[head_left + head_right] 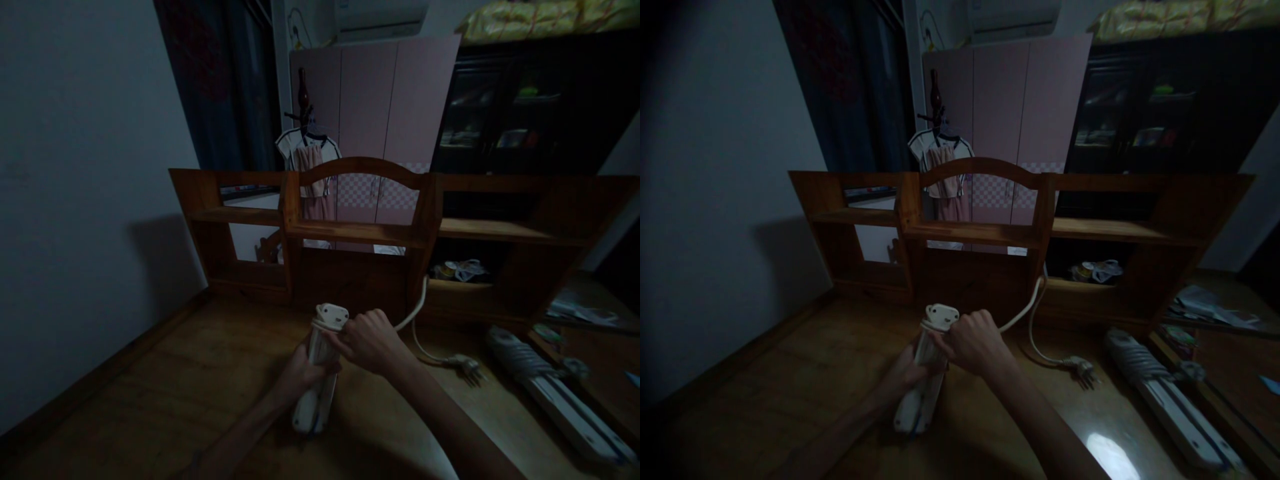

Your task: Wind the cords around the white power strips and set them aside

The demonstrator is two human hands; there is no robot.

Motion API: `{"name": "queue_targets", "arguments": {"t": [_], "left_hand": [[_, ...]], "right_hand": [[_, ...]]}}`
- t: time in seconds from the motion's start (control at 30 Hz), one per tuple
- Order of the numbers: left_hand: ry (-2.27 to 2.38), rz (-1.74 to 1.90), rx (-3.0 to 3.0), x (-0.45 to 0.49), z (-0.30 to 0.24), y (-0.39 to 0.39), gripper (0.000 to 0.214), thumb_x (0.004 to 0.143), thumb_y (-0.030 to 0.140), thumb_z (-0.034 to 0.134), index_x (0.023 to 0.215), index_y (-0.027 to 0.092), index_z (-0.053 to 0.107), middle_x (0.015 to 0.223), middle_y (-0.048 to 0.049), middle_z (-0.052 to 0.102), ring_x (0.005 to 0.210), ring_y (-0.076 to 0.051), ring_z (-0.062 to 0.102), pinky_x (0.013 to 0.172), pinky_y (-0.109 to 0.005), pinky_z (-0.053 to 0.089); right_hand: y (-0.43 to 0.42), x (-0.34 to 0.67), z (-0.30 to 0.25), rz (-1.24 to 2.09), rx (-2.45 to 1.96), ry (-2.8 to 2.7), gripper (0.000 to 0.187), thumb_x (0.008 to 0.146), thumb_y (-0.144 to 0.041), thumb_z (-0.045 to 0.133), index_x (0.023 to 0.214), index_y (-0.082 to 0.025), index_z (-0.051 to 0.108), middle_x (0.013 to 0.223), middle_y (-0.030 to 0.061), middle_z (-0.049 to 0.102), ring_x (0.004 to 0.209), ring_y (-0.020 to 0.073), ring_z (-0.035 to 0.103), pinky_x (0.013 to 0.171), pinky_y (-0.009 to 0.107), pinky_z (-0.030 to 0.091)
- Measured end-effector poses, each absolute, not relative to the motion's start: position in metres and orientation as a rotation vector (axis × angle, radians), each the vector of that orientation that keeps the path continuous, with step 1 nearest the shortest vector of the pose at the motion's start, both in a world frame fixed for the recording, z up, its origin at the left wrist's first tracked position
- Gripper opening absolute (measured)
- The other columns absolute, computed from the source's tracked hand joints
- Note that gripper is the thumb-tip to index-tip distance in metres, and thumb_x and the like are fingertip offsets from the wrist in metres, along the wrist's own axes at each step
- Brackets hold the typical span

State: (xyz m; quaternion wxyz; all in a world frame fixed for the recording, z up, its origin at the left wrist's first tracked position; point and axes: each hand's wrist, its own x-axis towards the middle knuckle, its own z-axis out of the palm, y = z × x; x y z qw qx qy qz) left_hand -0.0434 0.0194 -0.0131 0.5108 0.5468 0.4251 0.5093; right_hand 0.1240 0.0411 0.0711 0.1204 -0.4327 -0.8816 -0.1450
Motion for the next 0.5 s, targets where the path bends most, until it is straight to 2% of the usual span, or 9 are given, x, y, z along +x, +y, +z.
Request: {"name": "queue_targets", "arguments": {"t": [0.13,0.33,0.5], "left_hand": [[0.958,1.183,1.221,-0.044,-0.010,0.016,0.057,0.062,0.024,0.078,0.114,0.014,0.056,0.090,-0.0088,0.070,0.077,-0.023,0.066,0.068,-0.028,0.050],[0.977,1.068,1.138,-0.050,-0.008,0.015,0.052,0.055,0.023,0.082,0.102,0.013,0.062,0.086,-0.0102,0.070,0.077,-0.024,0.066,0.065,-0.028,0.050],[0.912,0.989,1.022,-0.056,-0.014,0.015,0.043,0.067,0.031,0.076,0.103,0.011,0.064,0.093,-0.0122,0.070,0.077,-0.022,0.066,0.066,-0.027,0.050]], "right_hand": [[0.040,0.125,0.075,-0.428,-1.262,-2.591,0.069,0.093,-0.062,0.025,0.066,-0.017,0.070,0.067,0.0122,0.068,0.065,0.0231,0.065,0.061,0.029,0.033],[0.041,0.128,0.080,-0.419,-1.268,-2.601,0.070,0.094,-0.062,0.023,0.068,-0.018,0.071,0.065,0.0119,0.068,0.064,0.0232,0.066,0.058,0.028,0.033],[0.043,0.130,0.080,-0.432,-1.303,-2.595,0.073,0.094,-0.061,0.022,0.069,-0.015,0.072,0.066,0.0142,0.068,0.063,0.0226,0.066,0.058,0.028,0.034]]}}
